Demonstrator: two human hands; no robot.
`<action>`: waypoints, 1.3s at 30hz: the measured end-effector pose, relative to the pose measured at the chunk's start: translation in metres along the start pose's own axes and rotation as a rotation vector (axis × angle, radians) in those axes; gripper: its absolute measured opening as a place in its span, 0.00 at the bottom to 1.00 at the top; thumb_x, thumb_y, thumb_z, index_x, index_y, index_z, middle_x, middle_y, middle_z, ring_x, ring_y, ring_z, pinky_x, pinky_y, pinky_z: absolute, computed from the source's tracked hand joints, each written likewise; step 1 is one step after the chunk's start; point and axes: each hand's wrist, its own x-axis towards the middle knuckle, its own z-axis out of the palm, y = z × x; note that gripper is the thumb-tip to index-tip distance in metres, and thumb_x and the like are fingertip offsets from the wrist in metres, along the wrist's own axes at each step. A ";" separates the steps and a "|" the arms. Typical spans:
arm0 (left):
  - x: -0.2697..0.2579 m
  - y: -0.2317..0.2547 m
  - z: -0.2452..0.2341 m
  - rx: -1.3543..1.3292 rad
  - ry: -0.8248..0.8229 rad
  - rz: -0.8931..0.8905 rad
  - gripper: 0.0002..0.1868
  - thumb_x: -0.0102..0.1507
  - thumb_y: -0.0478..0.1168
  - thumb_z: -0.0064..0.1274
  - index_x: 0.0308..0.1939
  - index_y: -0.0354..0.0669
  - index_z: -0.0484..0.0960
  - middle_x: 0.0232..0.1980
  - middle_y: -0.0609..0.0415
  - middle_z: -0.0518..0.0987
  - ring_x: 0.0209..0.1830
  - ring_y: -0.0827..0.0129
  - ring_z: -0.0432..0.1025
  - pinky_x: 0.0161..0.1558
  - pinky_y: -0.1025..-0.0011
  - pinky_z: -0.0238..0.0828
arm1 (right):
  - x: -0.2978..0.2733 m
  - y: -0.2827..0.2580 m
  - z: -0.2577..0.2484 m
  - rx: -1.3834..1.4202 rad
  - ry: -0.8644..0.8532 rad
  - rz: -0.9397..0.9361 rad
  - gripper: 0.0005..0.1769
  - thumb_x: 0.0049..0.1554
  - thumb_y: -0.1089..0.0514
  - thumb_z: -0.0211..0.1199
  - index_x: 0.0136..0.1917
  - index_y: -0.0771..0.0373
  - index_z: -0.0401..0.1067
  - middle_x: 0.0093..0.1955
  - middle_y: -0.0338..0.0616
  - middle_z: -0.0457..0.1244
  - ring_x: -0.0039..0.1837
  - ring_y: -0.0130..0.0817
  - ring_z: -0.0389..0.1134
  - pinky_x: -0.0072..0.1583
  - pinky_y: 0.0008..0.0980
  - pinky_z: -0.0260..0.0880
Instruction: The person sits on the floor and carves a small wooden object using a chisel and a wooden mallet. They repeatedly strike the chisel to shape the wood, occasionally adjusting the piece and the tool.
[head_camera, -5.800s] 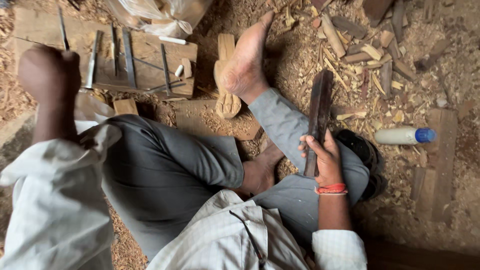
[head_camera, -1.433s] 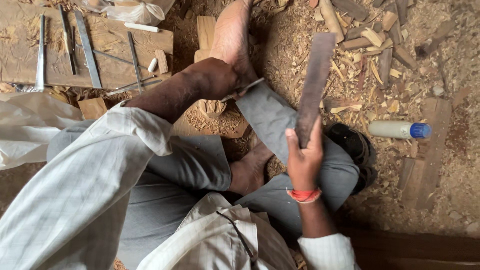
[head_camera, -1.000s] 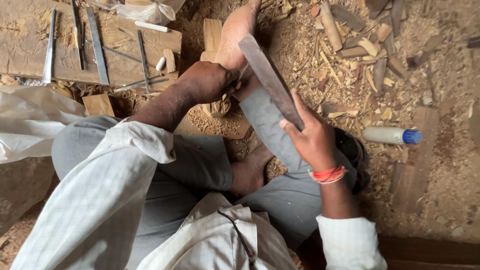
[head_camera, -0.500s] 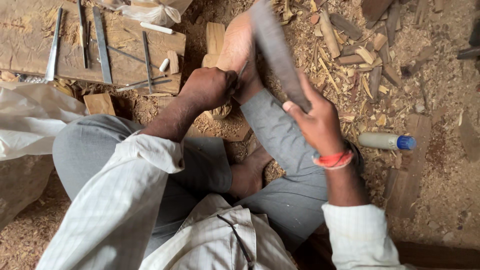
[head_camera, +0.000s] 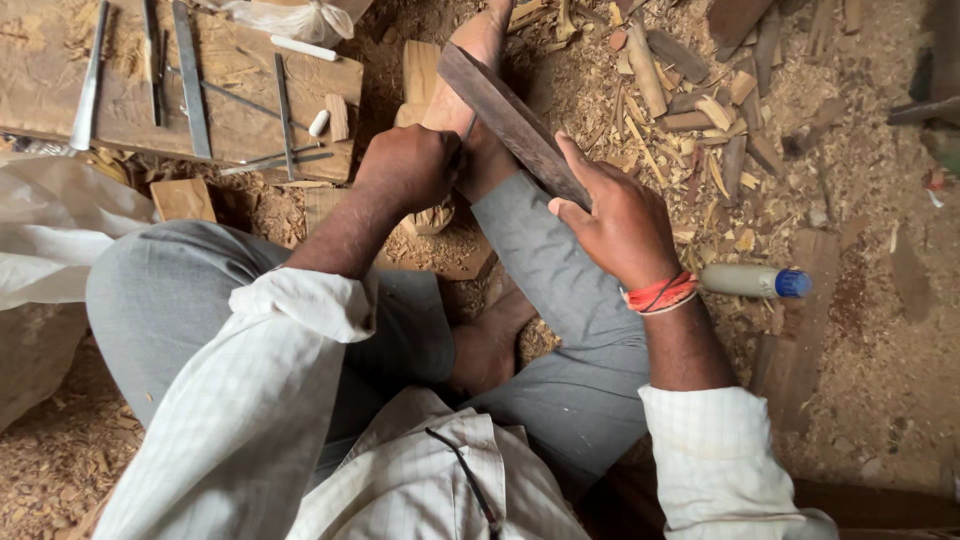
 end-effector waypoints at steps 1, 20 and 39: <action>-0.003 -0.003 -0.001 -0.026 0.001 0.015 0.11 0.65 0.49 0.54 0.42 0.49 0.84 0.36 0.44 0.83 0.37 0.47 0.79 0.38 0.52 0.76 | 0.001 0.000 0.000 -0.007 -0.011 0.015 0.42 0.55 0.54 0.70 0.80 0.55 0.60 0.63 0.55 0.68 0.59 0.52 0.70 0.57 0.44 0.70; -0.007 0.005 0.002 -0.146 0.044 -0.150 0.10 0.65 0.55 0.58 0.44 0.61 0.89 0.36 0.50 0.83 0.35 0.58 0.80 0.39 0.58 0.78 | 0.021 -0.003 -0.003 -0.016 -0.054 0.240 0.41 0.55 0.56 0.76 0.78 0.56 0.63 0.59 0.54 0.70 0.51 0.39 0.74 0.52 0.37 0.72; -0.037 0.008 0.025 -0.296 0.308 -0.178 0.13 0.70 0.43 0.54 0.49 0.40 0.69 0.36 0.37 0.82 0.37 0.38 0.78 0.39 0.44 0.74 | -0.073 0.030 0.045 0.883 0.204 0.345 0.30 0.63 0.64 0.67 0.77 0.68 0.66 0.51 0.33 0.67 0.44 0.16 0.63 0.48 0.19 0.68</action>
